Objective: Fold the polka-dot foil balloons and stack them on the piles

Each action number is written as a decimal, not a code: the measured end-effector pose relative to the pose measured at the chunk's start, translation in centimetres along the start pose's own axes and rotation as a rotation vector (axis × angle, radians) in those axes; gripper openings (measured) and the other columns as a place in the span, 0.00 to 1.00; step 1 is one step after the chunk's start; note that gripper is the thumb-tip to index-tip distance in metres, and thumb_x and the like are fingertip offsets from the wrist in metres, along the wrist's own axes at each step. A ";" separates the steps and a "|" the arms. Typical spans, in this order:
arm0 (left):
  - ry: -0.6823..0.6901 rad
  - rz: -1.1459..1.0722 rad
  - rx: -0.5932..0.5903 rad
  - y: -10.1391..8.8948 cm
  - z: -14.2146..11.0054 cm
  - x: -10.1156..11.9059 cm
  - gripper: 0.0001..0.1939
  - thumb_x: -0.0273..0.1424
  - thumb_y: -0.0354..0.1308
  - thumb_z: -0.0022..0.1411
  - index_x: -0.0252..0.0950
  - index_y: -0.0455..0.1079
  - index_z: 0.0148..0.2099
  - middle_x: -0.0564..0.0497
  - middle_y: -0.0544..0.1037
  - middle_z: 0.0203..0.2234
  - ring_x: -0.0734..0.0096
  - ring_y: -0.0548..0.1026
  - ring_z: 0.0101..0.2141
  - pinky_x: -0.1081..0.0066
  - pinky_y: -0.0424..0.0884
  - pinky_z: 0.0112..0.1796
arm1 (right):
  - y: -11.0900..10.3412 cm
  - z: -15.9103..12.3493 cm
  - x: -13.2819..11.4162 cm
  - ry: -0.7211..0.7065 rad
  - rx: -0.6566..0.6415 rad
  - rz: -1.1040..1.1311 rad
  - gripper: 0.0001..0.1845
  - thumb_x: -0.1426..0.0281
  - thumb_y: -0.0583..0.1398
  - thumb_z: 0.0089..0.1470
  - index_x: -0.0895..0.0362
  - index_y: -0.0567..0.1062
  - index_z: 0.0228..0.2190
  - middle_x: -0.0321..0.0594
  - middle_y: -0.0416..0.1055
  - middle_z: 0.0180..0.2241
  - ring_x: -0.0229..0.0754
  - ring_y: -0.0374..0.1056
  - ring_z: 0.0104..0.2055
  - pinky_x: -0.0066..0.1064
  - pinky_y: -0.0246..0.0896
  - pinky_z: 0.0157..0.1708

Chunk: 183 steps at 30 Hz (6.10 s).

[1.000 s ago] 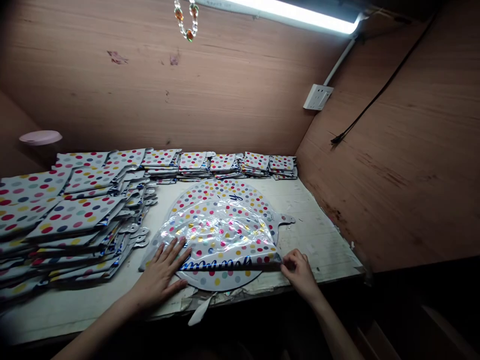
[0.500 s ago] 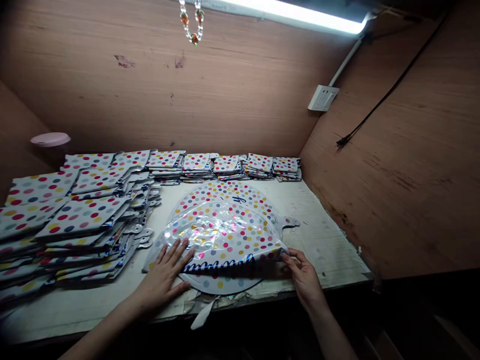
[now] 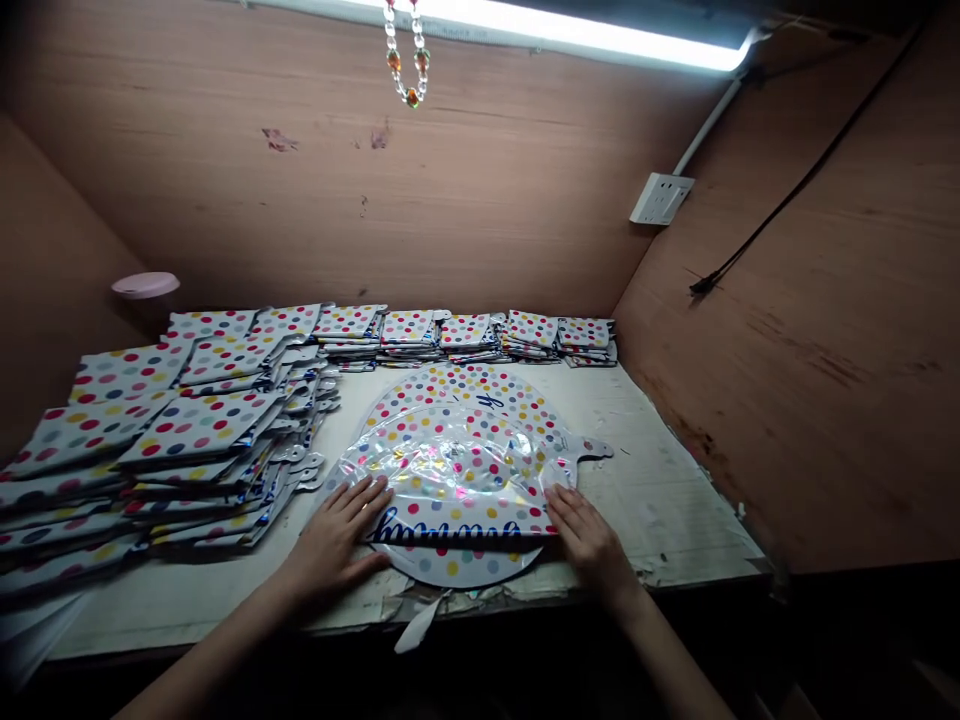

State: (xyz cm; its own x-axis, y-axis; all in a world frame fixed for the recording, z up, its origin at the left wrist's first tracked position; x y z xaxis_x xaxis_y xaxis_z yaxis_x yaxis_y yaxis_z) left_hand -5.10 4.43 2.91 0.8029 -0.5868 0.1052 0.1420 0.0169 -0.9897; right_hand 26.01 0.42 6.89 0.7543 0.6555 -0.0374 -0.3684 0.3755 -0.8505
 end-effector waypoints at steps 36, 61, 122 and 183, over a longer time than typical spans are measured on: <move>0.050 -0.484 -0.016 -3.4 -2.4 -3.8 0.18 0.34 0.45 0.68 0.46 0.68 0.56 0.50 0.74 0.52 0.63 0.68 0.56 0.58 0.60 0.58 | 0.9 -0.3 1.8 0.310 -0.377 0.714 0.11 0.71 0.51 0.57 0.55 0.73 0.34 0.48 0.67 0.55 0.51 0.54 0.63 0.46 0.57 0.57; -0.646 -0.504 0.112 -1.0 -0.6 -8.6 0.18 0.43 0.45 0.63 0.36 0.67 0.41 0.48 0.78 0.27 0.59 0.76 0.29 0.68 0.69 0.31 | 6.0 -4.8 10.4 1.145 0.010 0.908 0.20 0.50 0.56 0.52 0.54 0.67 0.36 0.39 0.74 0.29 0.46 0.72 0.33 0.35 0.68 0.32; -0.070 -0.194 -0.028 3.7 4.1 12.2 0.48 0.59 0.53 0.53 0.45 0.42 0.69 0.45 0.40 0.67 0.32 0.35 0.64 0.36 0.42 0.57 | 2.4 -4.5 1.6 0.394 -0.247 -0.173 0.43 0.52 0.56 0.55 0.57 0.49 0.64 0.48 0.41 0.67 0.60 0.34 0.67 0.57 0.49 0.58; -0.222 -0.047 0.111 0.8 3.1 3.7 0.30 0.41 0.52 0.64 0.45 0.51 0.66 0.46 0.48 0.66 0.52 0.44 0.65 0.47 0.48 0.60 | 7.4 8.4 -9.7 0.585 -0.065 0.085 0.23 0.72 0.48 0.58 0.60 0.61 0.55 0.58 0.67 0.50 0.57 0.69 0.46 0.46 0.66 0.39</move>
State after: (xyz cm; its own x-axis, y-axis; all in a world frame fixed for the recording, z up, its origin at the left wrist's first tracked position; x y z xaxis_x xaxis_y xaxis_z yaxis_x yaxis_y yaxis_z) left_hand -0.26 4.75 2.85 0.8995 -0.3975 0.1813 0.2349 0.0903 -0.9678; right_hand 11.41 2.33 5.34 0.9045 0.2048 -0.3740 -0.4206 0.2844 -0.8615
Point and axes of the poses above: each hand's wrist, its own z-axis towards the middle knuckle, its own y-axis out of the palm, x = y × z, the point moved 10 cm from there along z, towards the middle knuckle
